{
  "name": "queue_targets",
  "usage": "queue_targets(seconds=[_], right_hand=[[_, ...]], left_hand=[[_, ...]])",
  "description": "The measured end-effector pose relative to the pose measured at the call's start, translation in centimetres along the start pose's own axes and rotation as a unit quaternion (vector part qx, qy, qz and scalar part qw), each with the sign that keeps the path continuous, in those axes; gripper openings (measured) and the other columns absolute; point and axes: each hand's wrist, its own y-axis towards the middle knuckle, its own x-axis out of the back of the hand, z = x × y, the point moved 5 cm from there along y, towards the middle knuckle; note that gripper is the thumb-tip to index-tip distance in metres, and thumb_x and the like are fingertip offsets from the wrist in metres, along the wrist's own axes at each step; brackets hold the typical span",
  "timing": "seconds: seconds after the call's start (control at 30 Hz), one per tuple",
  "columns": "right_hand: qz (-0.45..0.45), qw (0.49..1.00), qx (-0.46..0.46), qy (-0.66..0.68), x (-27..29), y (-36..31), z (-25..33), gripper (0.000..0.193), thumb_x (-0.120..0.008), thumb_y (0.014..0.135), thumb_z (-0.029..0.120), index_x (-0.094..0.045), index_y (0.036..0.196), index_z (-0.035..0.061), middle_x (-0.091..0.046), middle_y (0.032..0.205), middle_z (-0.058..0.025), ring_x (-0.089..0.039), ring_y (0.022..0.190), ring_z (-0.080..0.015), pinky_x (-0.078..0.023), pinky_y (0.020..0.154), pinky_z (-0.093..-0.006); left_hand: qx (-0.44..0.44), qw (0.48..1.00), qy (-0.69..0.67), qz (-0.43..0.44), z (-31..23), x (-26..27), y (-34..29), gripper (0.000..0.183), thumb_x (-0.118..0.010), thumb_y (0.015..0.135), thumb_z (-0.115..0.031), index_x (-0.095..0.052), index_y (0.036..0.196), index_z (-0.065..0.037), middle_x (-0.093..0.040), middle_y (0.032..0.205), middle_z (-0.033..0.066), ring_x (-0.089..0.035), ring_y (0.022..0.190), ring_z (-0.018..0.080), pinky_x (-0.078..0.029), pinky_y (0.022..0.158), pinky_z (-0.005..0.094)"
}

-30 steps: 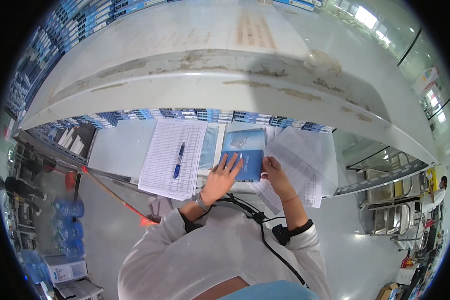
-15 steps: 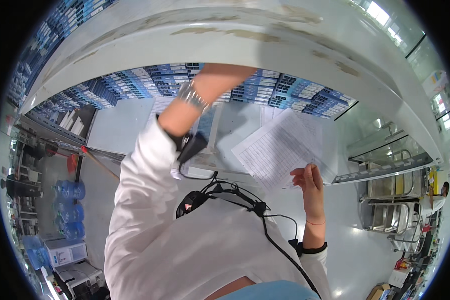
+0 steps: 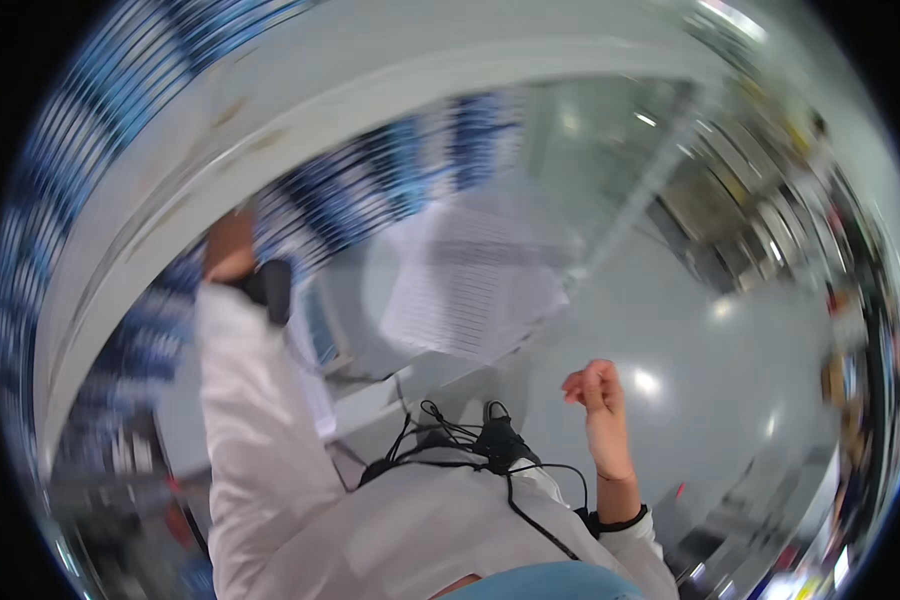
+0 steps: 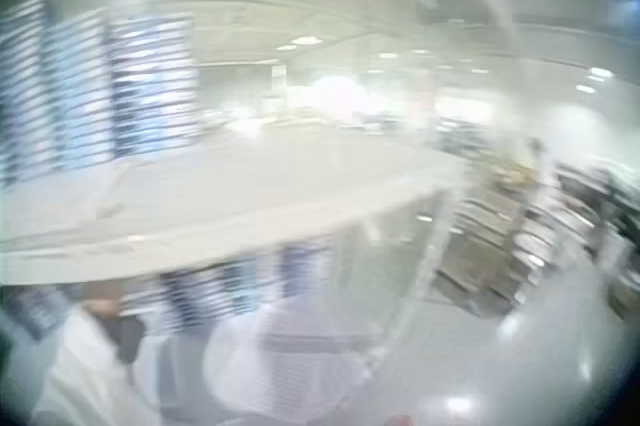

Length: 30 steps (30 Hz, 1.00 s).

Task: Refining and fitting dental prosthetic models using hand tools and a rotary grinder in a laboratory setting.

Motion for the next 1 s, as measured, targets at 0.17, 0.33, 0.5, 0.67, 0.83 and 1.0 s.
queue_targets(seconds=[0.17,0.33,0.5,0.67,0.83,1.0], right_hand=[[-0.161,0.985,0.037,0.047,-0.3,-12.0,-3.7,0.017,-0.050,0.100,0.019,-0.049,0.107,0.0028,-0.060,0.085,-0.0041,-0.055,0.077,-0.0100,-0.047,0.071,-0.0246],[-0.337,0.938,0.038,0.077,-1.9,-25.5,-5.1,0.017,-0.058,0.096,0.017,-0.055,0.103,0.0016,-0.062,0.084,-0.0045,-0.059,0.076,-0.0090,-0.049,0.070,-0.0247],[-0.509,0.860,0.040,-0.026,0.5,-44.9,-2.4,0.015,-0.064,0.092,0.011,-0.063,0.102,-0.0004,-0.065,0.090,-0.0043,-0.062,0.083,-0.0113,-0.051,0.079,-0.0251],[-0.645,0.760,0.071,-0.051,-1.0,-64.9,-4.2,0.015,-0.064,0.090,0.007,-0.067,0.103,-0.0012,-0.068,0.097,-0.0081,-0.064,0.089,-0.0133,-0.052,0.084,-0.0271],[-0.799,0.597,0.067,-0.026,-2.4,-86.9,-6.4,0.016,-0.069,0.086,0.005,-0.070,0.101,-0.0002,-0.068,0.092,-0.0081,-0.064,0.083,-0.0137,-0.052,0.080,-0.0266],[-0.835,0.529,0.148,0.018,-0.8,-101.8,-5.1,0.020,-0.072,0.080,-0.002,-0.070,0.100,-0.0015,-0.065,0.090,-0.0074,-0.063,0.083,-0.0133,-0.051,0.078,-0.0258]], left_hand=[[0.025,0.972,-0.234,0.024,-5.0,4.6,-1.6,0.063,-0.052,0.095,-0.045,-0.043,0.138,0.001,-0.047,0.138,0.0233,-0.045,0.129,0.0360,-0.036,0.106,0.0398],[-0.137,0.824,-0.528,0.154,-21.3,16.1,-7.4,0.051,-0.060,0.093,-0.027,-0.047,0.135,0.000,-0.053,0.134,0.0203,-0.050,0.124,0.0344,-0.038,0.103,0.0392],[-0.367,0.668,-0.612,0.212,-36.2,33.1,-19.6,0.051,-0.064,0.089,-0.025,-0.049,0.131,0.000,-0.057,0.125,0.0211,-0.055,0.116,0.0364,-0.043,0.097,0.0394],[-0.591,0.430,-0.656,0.189,-44.0,50.0,-35.1,0.044,-0.065,0.088,-0.025,-0.055,0.124,-0.001,-0.062,0.112,0.0197,-0.058,0.106,0.0375,-0.045,0.094,0.0420],[-0.659,0.205,-0.680,0.248,-51.2,65.0,-50.5,0.032,-0.067,0.083,-0.008,-0.062,0.113,0.001,-0.069,0.105,0.0152,-0.067,0.097,0.0301,-0.049,0.089,0.0348],[-0.710,0.029,-0.620,0.332,-56.5,79.2,-61.6,0.029,-0.066,0.084,-0.007,-0.063,0.112,0.002,-0.070,0.105,0.0128,-0.068,0.097,0.0236,-0.050,0.087,0.0306]])
